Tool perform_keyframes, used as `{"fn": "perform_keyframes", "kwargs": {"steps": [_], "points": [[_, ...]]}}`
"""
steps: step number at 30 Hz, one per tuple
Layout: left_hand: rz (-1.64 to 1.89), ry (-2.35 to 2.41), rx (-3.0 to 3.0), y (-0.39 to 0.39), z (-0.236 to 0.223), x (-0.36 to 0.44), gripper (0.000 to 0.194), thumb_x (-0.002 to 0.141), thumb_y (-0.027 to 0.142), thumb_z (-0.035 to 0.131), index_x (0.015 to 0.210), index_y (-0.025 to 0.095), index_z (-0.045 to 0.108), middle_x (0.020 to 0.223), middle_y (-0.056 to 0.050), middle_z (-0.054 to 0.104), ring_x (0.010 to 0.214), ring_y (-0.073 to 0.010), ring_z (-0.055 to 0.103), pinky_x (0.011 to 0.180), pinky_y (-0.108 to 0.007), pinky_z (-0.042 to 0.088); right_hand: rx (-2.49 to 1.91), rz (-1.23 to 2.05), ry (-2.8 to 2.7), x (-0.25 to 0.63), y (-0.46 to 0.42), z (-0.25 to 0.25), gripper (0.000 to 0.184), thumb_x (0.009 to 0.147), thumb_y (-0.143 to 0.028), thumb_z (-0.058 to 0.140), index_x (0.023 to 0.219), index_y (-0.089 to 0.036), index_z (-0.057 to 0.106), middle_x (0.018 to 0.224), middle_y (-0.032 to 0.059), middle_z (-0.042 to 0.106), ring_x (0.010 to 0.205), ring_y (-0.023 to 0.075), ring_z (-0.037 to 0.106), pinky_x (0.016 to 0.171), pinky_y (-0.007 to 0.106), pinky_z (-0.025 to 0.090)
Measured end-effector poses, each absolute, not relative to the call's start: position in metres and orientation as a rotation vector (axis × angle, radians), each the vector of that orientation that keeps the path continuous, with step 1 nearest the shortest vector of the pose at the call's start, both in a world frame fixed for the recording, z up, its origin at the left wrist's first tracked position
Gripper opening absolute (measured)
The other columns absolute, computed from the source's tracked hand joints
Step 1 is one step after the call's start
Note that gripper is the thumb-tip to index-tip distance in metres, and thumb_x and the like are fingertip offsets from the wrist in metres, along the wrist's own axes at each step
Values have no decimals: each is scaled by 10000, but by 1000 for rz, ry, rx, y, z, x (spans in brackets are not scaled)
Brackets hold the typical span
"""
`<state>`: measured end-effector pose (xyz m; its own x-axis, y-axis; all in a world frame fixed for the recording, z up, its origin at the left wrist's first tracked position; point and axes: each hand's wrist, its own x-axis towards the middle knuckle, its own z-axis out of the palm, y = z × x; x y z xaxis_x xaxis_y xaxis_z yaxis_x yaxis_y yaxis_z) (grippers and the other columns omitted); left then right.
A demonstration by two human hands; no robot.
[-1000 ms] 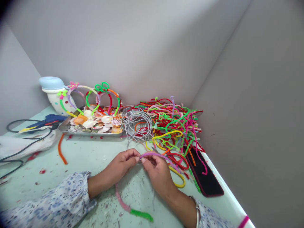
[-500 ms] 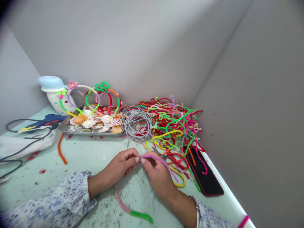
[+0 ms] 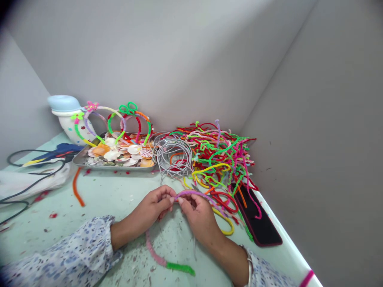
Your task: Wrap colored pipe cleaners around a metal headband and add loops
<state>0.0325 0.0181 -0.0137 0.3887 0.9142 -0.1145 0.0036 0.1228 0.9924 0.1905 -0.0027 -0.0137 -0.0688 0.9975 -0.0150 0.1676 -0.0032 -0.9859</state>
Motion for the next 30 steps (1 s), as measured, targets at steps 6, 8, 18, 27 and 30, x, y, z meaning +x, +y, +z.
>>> {"fn": "perform_keyframes", "kwargs": {"steps": [6, 8, 18, 27, 30], "points": [[853, 883, 1275, 16, -10, 32, 66, 833, 228, 518, 863, 182, 482, 593, 53, 538, 462, -59, 381, 449, -172, 286, -1277, 1204, -1412, 191, -4, -12, 210, 828, -373, 587, 870, -170, 623, 740, 11, 623, 611, 128, 516, 565, 242, 413], [842, 870, 1285, 16, -9, 32, 58, 837, 225, 513, 855, 179, 483, 588, 50, 542, 461, -58, 374, 447, -170, 279, -1280, 1209, -1410, 191, -4, -12, 217, 826, -378, 590, 867, -167, 623, 711, 2, 607, 594, 123, 507, 550, 237, 405], [821, 864, 1290, 15, -13, 32, 61, 846, 248, 500, 855, 187, 504, 564, 41, 553, 438, -66, 347, 421, -174, 243, -1336, 1070, -1464, 193, -4, -13, 224, 838, -378, 580, 778, -166, 623, 654, -9, 560, 610, 129, 487, 576, 240, 397], [880, 919, 1258, 12, -11, 34, 99, 815, 255, 534, 879, 180, 543, 548, 48, 522, 477, -81, 402, 483, -187, 285, -1278, 1133, -1492, 195, -3, -17, 196, 867, -364, 546, 844, -180, 607, 631, -29, 515, 568, 122, 461, 530, 229, 381], [909, 921, 1225, 13, -12, 35, 95, 797, 249, 551, 859, 177, 540, 549, 53, 498, 503, -86, 421, 497, -187, 295, -1269, 1089, -1576, 197, -4, -14, 162, 880, -330, 528, 861, -191, 610, 673, -20, 548, 609, 129, 500, 568, 232, 408]]}}
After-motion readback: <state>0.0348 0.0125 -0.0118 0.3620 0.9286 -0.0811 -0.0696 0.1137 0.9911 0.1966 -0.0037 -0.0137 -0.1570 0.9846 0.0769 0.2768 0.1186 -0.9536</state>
